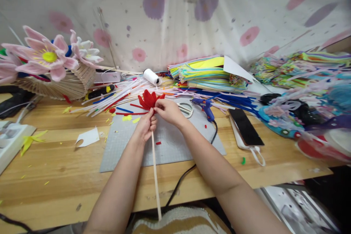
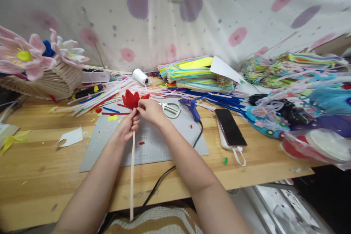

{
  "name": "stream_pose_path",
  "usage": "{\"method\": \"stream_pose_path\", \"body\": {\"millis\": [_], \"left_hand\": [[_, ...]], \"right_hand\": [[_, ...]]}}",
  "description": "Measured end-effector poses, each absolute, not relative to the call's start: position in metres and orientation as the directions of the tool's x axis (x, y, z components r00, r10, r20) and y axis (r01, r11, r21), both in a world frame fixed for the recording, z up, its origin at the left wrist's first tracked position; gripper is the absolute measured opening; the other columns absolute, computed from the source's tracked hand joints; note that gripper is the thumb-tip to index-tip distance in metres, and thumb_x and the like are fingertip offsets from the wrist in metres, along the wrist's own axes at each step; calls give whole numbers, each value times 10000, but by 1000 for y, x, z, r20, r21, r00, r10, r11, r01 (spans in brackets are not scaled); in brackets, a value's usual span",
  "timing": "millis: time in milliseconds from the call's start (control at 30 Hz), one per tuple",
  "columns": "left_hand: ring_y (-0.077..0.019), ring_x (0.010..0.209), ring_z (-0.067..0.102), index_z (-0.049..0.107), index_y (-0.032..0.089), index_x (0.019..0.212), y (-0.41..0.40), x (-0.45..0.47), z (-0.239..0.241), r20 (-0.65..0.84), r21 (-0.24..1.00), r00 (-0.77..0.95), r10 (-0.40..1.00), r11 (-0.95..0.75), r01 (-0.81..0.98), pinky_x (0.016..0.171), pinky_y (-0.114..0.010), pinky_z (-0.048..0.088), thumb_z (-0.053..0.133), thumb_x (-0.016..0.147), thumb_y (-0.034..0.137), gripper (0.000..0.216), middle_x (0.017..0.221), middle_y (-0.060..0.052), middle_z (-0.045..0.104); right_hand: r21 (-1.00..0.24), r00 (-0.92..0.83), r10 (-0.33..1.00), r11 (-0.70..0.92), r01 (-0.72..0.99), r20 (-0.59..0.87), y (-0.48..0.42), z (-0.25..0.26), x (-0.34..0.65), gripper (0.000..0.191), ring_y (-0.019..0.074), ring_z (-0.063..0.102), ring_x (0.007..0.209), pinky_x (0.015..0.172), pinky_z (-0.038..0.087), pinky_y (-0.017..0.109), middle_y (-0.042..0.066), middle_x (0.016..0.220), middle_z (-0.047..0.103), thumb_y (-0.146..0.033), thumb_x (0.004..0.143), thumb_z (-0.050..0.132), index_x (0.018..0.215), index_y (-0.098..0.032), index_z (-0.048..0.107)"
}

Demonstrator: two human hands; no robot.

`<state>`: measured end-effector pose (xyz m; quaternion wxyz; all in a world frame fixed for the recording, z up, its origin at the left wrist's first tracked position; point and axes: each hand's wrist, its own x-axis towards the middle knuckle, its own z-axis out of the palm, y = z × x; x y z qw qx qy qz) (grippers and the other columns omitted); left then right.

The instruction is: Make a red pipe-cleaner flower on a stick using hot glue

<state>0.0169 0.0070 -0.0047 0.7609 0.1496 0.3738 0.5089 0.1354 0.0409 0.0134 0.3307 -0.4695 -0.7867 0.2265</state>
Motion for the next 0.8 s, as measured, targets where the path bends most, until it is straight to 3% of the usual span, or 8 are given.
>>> {"method": "stream_pose_path", "body": {"millis": [200, 400, 567, 667, 733, 800], "left_hand": [[-16, 312, 217, 496, 83, 811, 10, 3, -3, -447, 301, 383, 808, 539, -787, 238, -93, 117, 342, 899, 315, 292, 464, 97, 174], [-38, 335, 256, 493, 73, 894, 10, -5, -8, -412, 68, 486, 771, 557, -827, 241, -116, 154, 357, 896, 314, 277, 470, 84, 203], [-46, 338, 246, 490, 73, 920, 11, -11, -11, -392, 14, 485, 781, 533, -846, 241, -132, 169, 365, 894, 316, 274, 470, 84, 207], [-46, 345, 260, 496, 67, 934, 12, -15, -12, -388, 26, 475, 790, 524, -851, 246, -129, 177, 356, 897, 315, 288, 471, 82, 217], [-45, 351, 269, 501, 57, 932, 12, -15, -13, -382, 58, 460, 801, 518, -853, 249, -124, 177, 347, 899, 316, 303, 472, 80, 223], [-44, 353, 267, 507, 46, 926, 12, -14, -13, -369, 112, 435, 821, 504, -856, 250, -121, 167, 341, 900, 316, 319, 470, 79, 218]], "right_hand": [[-783, -244, 931, 362, 506, 272, 37, 9, 157, 165, 102, 500, 625, 606, 364, 224, -3, 709, 604, -305, 783, 480, 761, -179, 583], [-829, -203, 972, 206, 519, 115, 20, -5, 227, 186, 114, 523, 643, 600, 387, 228, 5, 709, 602, -344, 757, 504, 755, -178, 590], [-805, -218, 973, 68, 589, -77, 0, -11, 290, 289, 112, 512, 604, 559, 386, 230, 19, 708, 604, -434, 751, 498, 793, -168, 603], [-732, -127, 979, -29, 680, -158, -4, -14, 317, 346, 108, 482, 536, 505, 351, 230, 7, 620, 579, -502, 724, 505, 718, -165, 584], [-644, 30, 994, -94, 759, -110, -2, -19, 326, 388, 115, 475, 521, 494, 333, 237, 5, 585, 561, -555, 678, 536, 683, -168, 565], [-589, 198, 980, -143, 795, 29, 6, -26, 327, 436, 140, 511, 578, 539, 365, 255, 31, 656, 588, -582, 618, 583, 736, -163, 571]]}}
